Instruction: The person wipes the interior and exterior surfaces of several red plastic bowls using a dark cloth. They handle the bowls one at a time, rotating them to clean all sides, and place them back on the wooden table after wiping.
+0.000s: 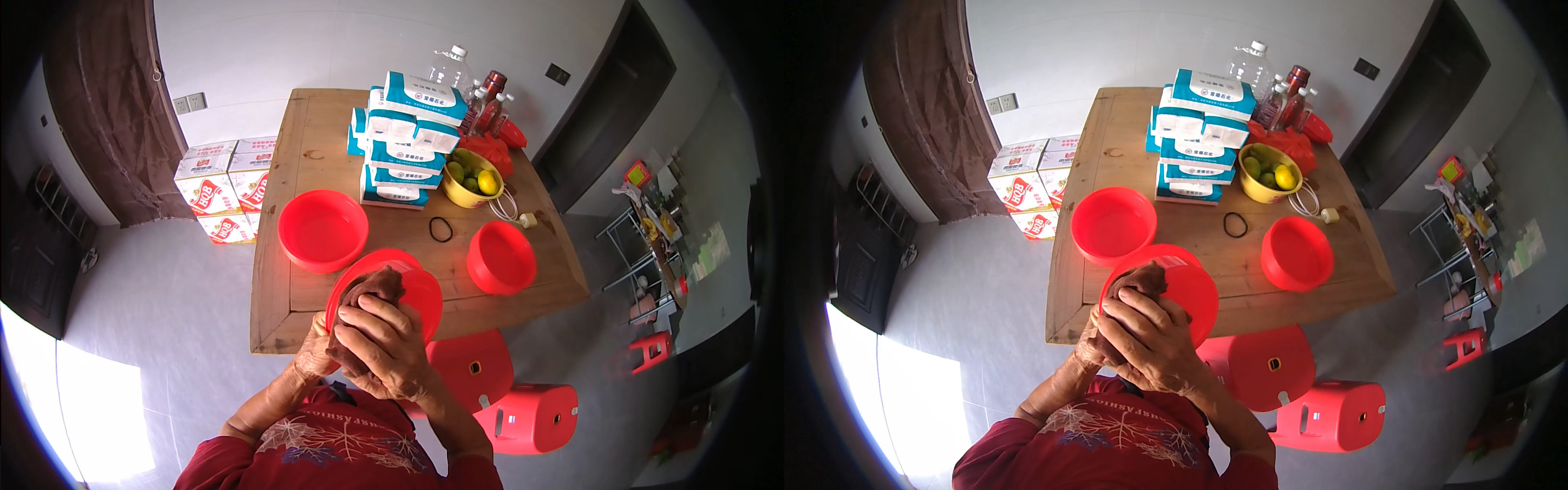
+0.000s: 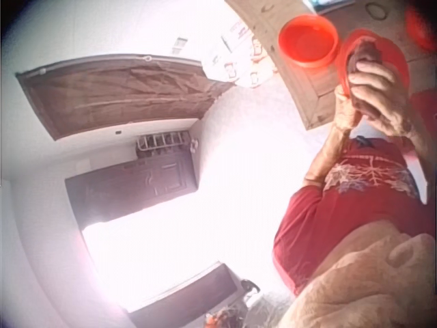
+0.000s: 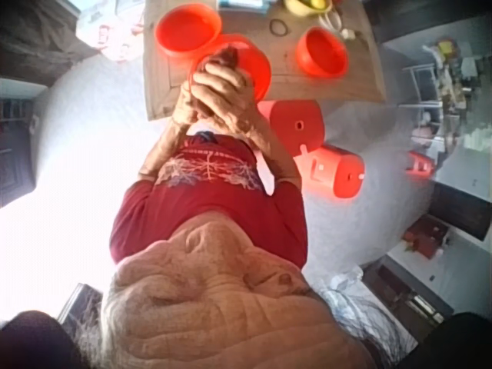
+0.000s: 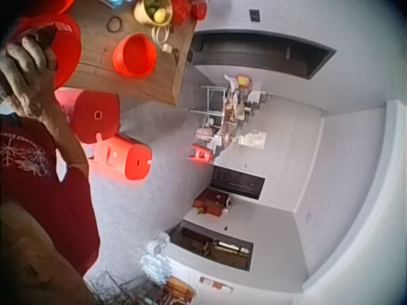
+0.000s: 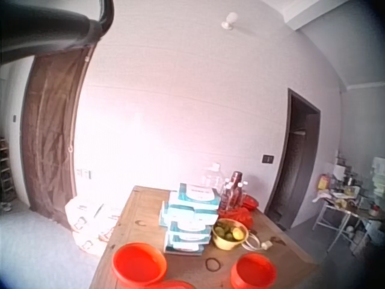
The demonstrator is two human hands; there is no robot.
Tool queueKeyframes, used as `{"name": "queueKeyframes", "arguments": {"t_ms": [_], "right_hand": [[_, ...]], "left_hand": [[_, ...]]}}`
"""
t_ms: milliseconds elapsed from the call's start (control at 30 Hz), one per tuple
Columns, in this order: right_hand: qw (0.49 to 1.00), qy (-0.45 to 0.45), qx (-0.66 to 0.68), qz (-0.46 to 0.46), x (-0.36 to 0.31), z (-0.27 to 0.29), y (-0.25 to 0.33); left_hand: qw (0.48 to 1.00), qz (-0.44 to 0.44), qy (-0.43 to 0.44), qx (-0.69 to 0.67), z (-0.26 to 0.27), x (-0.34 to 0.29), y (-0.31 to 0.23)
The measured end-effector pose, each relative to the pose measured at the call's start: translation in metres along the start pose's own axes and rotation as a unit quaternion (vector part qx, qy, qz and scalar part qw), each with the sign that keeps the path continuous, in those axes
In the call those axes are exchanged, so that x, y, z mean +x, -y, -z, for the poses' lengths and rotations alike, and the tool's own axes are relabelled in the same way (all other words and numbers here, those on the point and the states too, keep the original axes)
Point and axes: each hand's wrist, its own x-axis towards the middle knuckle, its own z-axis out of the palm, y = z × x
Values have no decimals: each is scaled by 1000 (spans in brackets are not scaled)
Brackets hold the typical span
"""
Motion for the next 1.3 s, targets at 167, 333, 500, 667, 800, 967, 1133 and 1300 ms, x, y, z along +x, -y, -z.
{"name": "queueKeyframes", "arguments": {"t_ms": [167, 333, 500, 667, 800, 967, 1133, 1300], "right_hand": [[999, 13, -16, -34, 29, 20, -22], [891, -91, 294, -333, 6, 19, -60], [900, -77, 200, -379, -2, 20, -66], [994, -28, -24, -107, 15, 11, -5], [997, 16, -40, -63, 6, 9, 7], [976, -55, 106, -180, 11, 28, -35], [821, -83, 390, -409, -21, 25, -72], [704, -257, 470, -466, -46, -6, -73]], "left_hand": [[993, -37, 77, 79, 4, -4, 5], [981, -33, 74, 177, 10, -10, -1], [935, -76, 149, 312, -5, -9, -7], [953, -32, 50, 298, -14, -3, -1], [918, -104, 48, 379, -2, 3, 6], [946, -33, 97, 306, -9, -10, -7], [956, -53, 65, 281, 1, -8, -4], [994, -88, 39, 60, 1, 4, -1]]}}
